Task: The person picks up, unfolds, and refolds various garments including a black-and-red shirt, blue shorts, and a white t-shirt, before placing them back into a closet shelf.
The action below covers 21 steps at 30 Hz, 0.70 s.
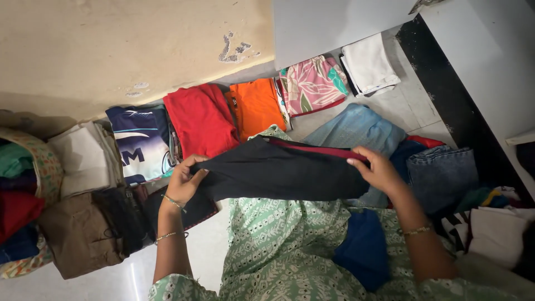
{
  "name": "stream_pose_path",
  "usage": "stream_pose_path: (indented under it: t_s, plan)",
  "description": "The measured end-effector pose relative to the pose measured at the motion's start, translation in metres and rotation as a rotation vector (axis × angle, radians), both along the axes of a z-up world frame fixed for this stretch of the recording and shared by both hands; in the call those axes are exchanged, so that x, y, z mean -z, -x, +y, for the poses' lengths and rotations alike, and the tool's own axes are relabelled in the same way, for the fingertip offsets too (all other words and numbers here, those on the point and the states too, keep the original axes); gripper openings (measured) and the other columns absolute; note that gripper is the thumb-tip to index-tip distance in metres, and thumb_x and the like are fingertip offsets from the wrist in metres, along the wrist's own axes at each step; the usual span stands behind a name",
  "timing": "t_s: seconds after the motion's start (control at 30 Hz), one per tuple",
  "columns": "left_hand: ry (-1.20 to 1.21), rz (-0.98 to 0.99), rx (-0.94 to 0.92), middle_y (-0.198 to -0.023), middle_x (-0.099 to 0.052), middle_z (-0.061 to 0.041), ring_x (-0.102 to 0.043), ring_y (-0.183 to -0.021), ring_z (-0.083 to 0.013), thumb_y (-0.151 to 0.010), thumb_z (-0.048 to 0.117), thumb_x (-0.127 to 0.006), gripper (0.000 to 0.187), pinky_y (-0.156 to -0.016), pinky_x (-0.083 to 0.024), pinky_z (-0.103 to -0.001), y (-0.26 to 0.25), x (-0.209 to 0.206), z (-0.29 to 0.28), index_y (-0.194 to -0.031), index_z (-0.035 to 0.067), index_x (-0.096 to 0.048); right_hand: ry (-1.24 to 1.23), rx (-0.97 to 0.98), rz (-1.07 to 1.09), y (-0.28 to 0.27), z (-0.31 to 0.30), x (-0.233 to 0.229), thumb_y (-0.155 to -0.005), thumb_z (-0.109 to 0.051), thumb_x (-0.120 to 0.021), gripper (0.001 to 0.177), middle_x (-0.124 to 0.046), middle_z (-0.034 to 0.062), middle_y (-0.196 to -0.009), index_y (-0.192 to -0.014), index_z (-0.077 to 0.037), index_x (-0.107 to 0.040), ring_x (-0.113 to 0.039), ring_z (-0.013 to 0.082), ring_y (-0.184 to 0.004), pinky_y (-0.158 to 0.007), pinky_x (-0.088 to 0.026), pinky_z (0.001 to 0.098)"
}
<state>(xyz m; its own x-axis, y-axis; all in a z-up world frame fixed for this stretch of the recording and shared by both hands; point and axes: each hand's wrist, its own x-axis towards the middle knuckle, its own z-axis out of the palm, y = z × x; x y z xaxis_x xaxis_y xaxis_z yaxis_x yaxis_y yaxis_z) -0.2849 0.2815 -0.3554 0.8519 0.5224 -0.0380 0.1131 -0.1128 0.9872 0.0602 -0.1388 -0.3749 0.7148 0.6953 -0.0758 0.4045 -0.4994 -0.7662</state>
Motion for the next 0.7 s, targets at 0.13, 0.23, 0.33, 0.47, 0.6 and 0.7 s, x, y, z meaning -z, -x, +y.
stream_pose_path:
  t_s: [0.13, 0.23, 0.33, 0.47, 0.6, 0.7]
  plan:
    - [0.009, -0.024, -0.029, -0.108, -0.069, -0.004, -0.062, -0.102, -0.0099, -0.091, -0.004, -0.068, 0.022, -0.092, -0.049, -0.024, 0.008, -0.005, -0.004, -0.113, -0.001, -0.067, -0.072, -0.143, -0.652, 0.004, 0.035, -0.026, -0.082, -0.021, -0.077, 0.042, -0.068, 0.018, -0.109, -0.12, -0.005, -0.068, -0.065, 0.0383, -0.099, -0.082, -0.047, 0.0466]
    - [0.137, 0.078, 0.012, -0.111, -0.069, -0.004, -0.062, -0.106, -0.011, -0.093, 0.007, -0.064, 0.025, -0.095, -0.046, -0.025, 0.017, -0.014, -0.002, -0.117, 0.0, -0.066, -0.149, 0.021, -0.646, 0.011, 0.034, -0.014, -0.092, -0.018, -0.073, 0.038, -0.067, 0.0165, -0.114, -0.128, -0.007, -0.065, -0.064, 0.039, -0.104, -0.09, -0.05, 0.0472]
    - [-0.004, 0.183, 0.067, -0.111, -0.072, -0.005, -0.063, -0.108, -0.0127, -0.101, 0.023, -0.063, 0.03, -0.096, -0.047, -0.028, 0.006, -0.018, -0.001, -0.118, -0.001, -0.067, -0.236, 0.21, -0.453, 0.024, 0.015, 0.016, -0.1, -0.018, -0.066, 0.028, -0.066, 0.0178, -0.116, -0.126, -0.008, -0.063, -0.067, 0.0358, -0.105, -0.093, -0.052, 0.0459]
    - [-0.244, 0.288, 0.02, -0.105, -0.074, -0.01, -0.069, -0.099, -0.0187, -0.098, 0.036, -0.066, 0.041, -0.082, -0.054, -0.035, -0.038, -0.028, -0.017, -0.119, 0.001, -0.066, 0.01, 0.415, -0.284, 0.049, -0.004, 0.05, -0.098, -0.036, -0.068, 0.042, -0.069, 0.0239, -0.109, -0.123, -0.002, -0.064, -0.067, 0.041, -0.097, -0.085, -0.054, 0.0488]
    - [-0.593, 0.055, 0.076, -0.109, -0.072, -0.016, -0.072, -0.103, -0.0297, -0.096, 0.037, -0.069, 0.044, -0.087, -0.056, -0.04, -0.095, -0.044, -0.053, -0.124, 0.002, -0.064, 0.264, 0.399, -0.332, 0.084, 0.01, 0.067, -0.093, -0.052, -0.071, 0.063, -0.07, 0.029, -0.1, -0.118, 0.006, -0.062, -0.067, 0.0458, -0.093, -0.082, -0.054, 0.0504]
    - [-0.642, 0.036, 0.117, -0.103, -0.064, -0.02, -0.068, -0.094, -0.0356, -0.095, 0.031, -0.068, 0.04, -0.082, -0.054, -0.043, -0.117, -0.054, -0.076, -0.125, 0.004, -0.063, 0.35, 0.46, -0.184, 0.081, 0.023, 0.071, -0.09, -0.057, -0.075, 0.068, -0.07, 0.0272, -0.091, -0.113, 0.006, -0.064, -0.068, 0.0428, -0.085, -0.074, -0.055, 0.0489]
